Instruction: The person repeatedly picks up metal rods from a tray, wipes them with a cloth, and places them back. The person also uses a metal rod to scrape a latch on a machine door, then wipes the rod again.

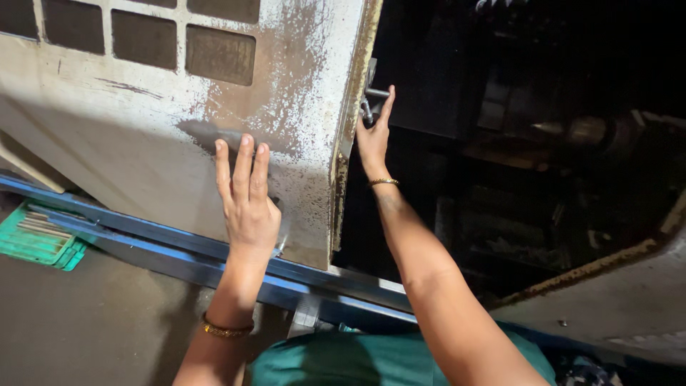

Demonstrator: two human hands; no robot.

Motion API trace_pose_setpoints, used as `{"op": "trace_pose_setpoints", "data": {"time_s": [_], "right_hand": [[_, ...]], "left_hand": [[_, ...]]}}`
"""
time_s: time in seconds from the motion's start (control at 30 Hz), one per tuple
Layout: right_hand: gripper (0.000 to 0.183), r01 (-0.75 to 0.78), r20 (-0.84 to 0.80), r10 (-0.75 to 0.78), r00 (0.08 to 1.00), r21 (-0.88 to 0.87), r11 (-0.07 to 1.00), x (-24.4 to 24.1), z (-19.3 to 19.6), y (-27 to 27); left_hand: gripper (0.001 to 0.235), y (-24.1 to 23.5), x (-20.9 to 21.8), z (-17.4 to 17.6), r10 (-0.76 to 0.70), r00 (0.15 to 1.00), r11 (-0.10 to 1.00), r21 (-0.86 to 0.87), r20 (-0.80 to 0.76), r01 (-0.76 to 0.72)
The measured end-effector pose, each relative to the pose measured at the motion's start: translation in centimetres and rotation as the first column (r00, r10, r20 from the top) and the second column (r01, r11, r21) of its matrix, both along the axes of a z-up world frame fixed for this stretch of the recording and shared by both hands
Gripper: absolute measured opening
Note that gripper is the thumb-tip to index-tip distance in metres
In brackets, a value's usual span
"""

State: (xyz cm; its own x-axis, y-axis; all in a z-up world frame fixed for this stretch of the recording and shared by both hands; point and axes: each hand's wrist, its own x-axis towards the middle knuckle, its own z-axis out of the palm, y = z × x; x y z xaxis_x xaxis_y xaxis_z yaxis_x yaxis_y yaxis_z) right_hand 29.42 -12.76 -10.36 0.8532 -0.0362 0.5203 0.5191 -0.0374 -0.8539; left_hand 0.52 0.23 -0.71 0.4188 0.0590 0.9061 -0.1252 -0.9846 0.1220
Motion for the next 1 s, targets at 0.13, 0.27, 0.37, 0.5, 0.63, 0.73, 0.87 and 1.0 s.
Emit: {"op": "trace_pose_setpoints", "data": {"time_s": [0.13,0.27,0.37,0.5,0.63,0.73,0.87,1.0], "right_hand": [[0.102,-0.026,0.031,0.027,0.999,-0.009,1.0,0.29,-0.15,-0.27],[0.101,-0.004,0.095,0.006,0.996,-0.016,1.0,0.46,-0.31,-0.26],[0.1,0.005,0.101,-0.002,0.995,-0.026,1.0,0.38,-0.46,-0.24],[0.101,0.005,0.034,-0.004,0.999,-0.042,0.999,0.38,-0.16,-0.31],[0.1,-0.026,0.001,0.026,1.0,-0.017,1.0,0.28,-0.09,-0.29],[0.101,-0.006,-0.036,0.004,0.999,-0.035,0.999,0.35,-0.12,-0.3],[0.104,0.023,0.033,-0.022,0.999,-0.043,0.999,0.22,-0.23,-0.22],[0.11,0.061,-0.056,-0.07,0.996,-0.147,0.987,0.08,0.12,-0.63]], "left_hand": [[0.074,0.01,-0.05,-0.06,-0.009,1.0,1.0,0.004,0.016,0.009],[0.073,-0.02,-0.03,-0.12,-0.01,1.0,1.0,-0.002,0.013,0.01],[0.072,-0.05,0.0,-0.14,-0.008,1.0,1.0,-0.002,0.02,0.008],[0.071,-0.15,0.06,-0.02,-0.005,1.0,1.0,-0.001,0.027,0.005],[0.071,-0.09,-0.05,-0.02,-0.015,1.0,1.0,0.0,0.025,0.015],[0.072,-0.09,-0.12,-0.09,-0.01,1.0,1.0,-0.003,0.013,0.01],[0.077,-0.23,-0.05,-0.04,0.006,1.0,1.0,0.001,0.01,-0.006],[0.086,-0.33,-0.23,0.12,0.03,0.999,0.999,0.01,-0.031,-0.03]]}}
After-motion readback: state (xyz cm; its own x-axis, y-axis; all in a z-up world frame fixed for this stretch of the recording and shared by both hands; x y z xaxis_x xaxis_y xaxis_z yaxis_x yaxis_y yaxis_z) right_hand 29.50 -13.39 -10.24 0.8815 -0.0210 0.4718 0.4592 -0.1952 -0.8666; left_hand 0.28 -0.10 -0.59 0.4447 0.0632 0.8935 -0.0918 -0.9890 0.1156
